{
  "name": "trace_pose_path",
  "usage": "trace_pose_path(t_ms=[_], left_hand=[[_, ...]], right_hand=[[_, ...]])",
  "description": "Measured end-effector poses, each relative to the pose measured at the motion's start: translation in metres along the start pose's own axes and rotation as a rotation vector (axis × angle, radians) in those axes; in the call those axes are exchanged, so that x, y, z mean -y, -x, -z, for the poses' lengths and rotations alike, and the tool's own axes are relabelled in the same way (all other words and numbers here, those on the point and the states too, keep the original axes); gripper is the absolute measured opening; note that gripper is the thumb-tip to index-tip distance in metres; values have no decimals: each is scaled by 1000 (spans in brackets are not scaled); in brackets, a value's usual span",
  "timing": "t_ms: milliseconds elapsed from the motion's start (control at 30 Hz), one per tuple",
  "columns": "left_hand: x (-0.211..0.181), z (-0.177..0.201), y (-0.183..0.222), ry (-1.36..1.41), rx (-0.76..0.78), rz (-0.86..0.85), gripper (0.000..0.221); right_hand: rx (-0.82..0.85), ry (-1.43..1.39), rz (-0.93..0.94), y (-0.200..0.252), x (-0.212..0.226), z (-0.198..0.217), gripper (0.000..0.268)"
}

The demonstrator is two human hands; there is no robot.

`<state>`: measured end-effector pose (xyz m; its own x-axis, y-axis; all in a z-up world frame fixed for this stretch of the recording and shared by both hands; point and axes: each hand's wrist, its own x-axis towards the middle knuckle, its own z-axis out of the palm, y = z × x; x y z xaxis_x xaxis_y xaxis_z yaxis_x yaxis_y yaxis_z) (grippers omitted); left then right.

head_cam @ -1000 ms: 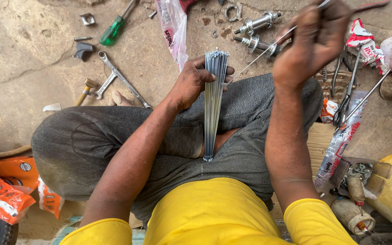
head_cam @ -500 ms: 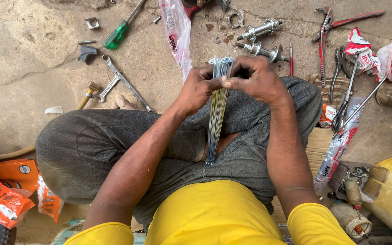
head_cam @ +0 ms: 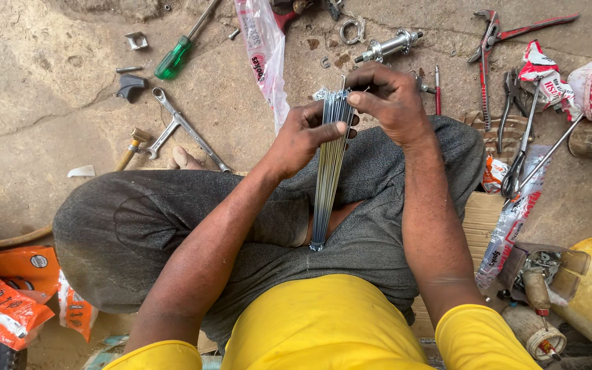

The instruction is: The person unpacks a new bicycle hub and a package of bicycle spokes. They remove the spokes from the packaging, separate them into smaller bundles, and thread them through a metal washer to organize them.

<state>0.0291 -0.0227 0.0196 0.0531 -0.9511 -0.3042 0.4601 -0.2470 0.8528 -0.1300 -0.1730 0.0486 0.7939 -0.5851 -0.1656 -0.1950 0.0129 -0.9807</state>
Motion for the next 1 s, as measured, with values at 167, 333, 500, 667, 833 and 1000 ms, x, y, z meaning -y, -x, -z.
trace_pose_path(t_ms=[167, 333, 500, 667, 833, 1000], left_hand=[[1, -3, 2, -141, -88, 23, 36], [-1, -5, 2, -16, -116, 46, 40], [-6, -12, 1, -59, -133, 81, 43], [-2, -15, 3, 24, -141, 76, 48], [4, -18, 3, 137, -136, 71, 52], [5, -12, 2, 238, -198, 93, 49]], right_hand=[[-113, -83, 179, -8, -15, -4, 9], [-518, -533, 137, -22, -9, 6, 10], [-384, -599, -158, -13, 8, 7, 13], [-481, -616, -77, -8, -4, -6, 19], [-763, -595, 127, -37, -20, -39, 23], [-589, -669, -15, -40, -5, -35, 22]])
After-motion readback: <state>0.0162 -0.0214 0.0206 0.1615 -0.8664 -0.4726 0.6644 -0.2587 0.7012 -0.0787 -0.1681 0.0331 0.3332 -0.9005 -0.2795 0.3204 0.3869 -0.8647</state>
